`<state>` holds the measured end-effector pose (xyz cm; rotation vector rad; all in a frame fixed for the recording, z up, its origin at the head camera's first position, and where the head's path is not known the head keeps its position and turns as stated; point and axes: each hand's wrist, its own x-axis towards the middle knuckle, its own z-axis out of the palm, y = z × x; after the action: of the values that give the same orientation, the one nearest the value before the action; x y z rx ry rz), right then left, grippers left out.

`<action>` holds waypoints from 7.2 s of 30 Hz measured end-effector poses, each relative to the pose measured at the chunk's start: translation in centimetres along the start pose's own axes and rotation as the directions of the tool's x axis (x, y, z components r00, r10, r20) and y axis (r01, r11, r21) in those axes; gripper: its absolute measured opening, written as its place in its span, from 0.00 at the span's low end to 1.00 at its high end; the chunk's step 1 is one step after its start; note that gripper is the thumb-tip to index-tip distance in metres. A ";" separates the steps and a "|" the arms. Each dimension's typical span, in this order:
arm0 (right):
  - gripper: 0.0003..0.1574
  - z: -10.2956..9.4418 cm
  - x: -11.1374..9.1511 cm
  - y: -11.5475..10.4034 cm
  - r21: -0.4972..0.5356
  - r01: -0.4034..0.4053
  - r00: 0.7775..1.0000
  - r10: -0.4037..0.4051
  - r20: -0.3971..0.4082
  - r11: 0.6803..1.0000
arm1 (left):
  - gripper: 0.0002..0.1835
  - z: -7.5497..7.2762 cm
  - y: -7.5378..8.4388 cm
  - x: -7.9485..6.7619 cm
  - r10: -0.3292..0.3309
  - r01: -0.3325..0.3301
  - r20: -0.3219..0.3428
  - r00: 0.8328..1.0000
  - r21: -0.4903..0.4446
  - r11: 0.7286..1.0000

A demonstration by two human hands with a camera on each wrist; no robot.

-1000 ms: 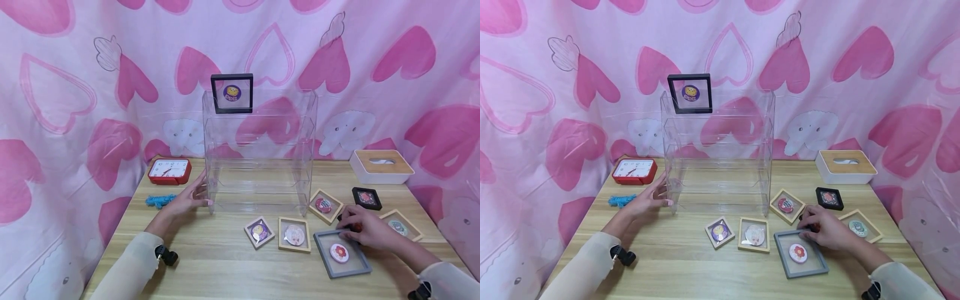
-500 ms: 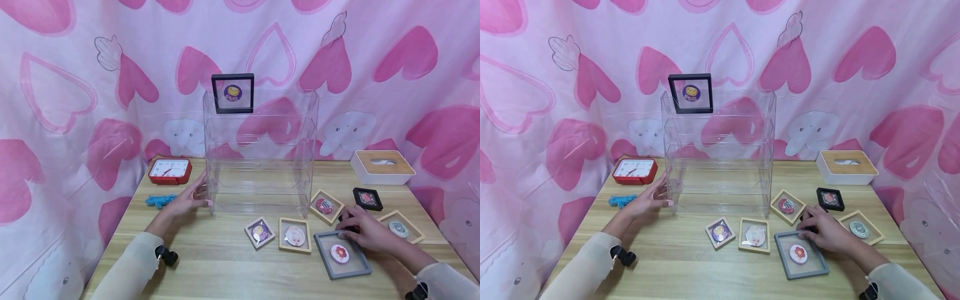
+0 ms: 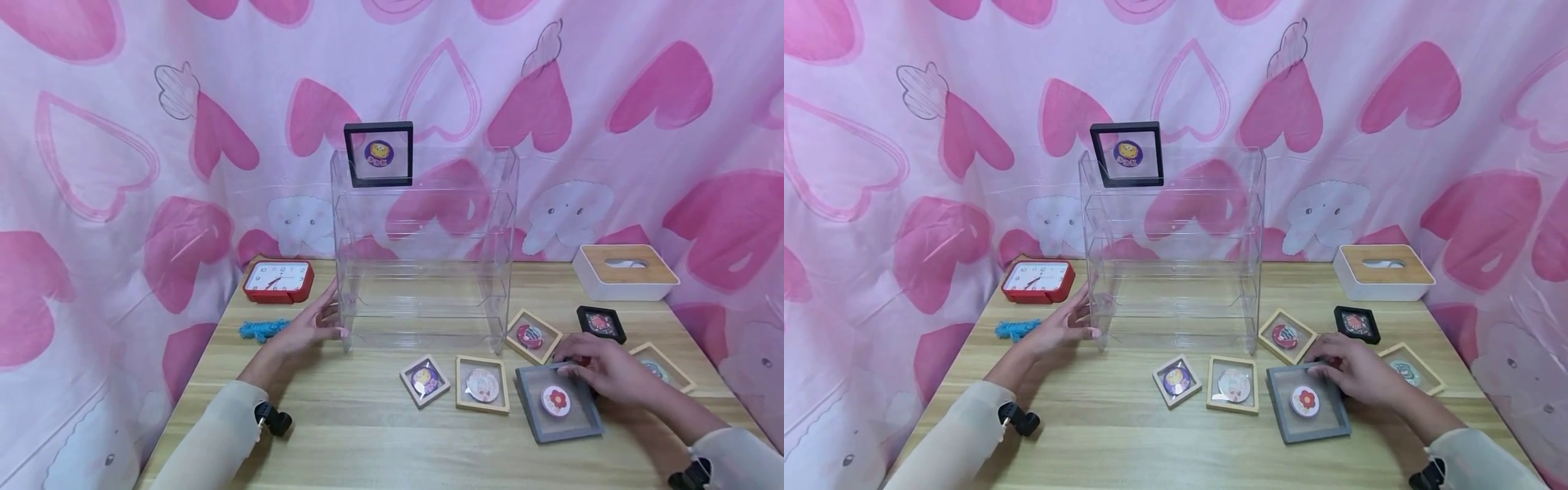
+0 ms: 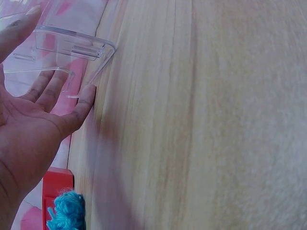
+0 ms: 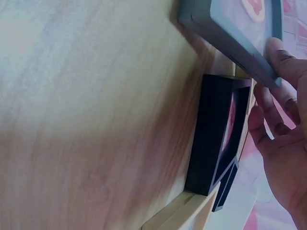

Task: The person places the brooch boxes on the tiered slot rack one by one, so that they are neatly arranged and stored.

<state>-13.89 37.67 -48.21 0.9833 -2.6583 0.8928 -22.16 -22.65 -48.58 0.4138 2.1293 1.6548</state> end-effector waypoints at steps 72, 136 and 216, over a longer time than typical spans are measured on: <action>0.20 -16.9 26.7 -11.9 0.417 -0.229 0.782 0.422 -0.458 0.879 | 0.62 0.0 -0.2 0.4 -0.033 0.032 -0.009 0.999 -0.007 0.999; 0.34 -14.3 31.1 -8.9 0.110 -0.267 0.835 0.287 -0.469 0.957 | 0.63 0.2 -0.7 0.8 0.000 0.000 -0.008 1.000 0.004 1.000; 0.15 0.4 11.1 6.1 0.040 -0.213 0.950 0.198 0.242 0.976 | 0.62 0.2 -0.5 0.8 -0.032 0.032 -0.011 0.999 -0.013 0.999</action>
<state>-26.25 35.15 -47.53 0.8878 -2.9962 0.9639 -22.77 -22.25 -49.25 0.3652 2.1214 1.6562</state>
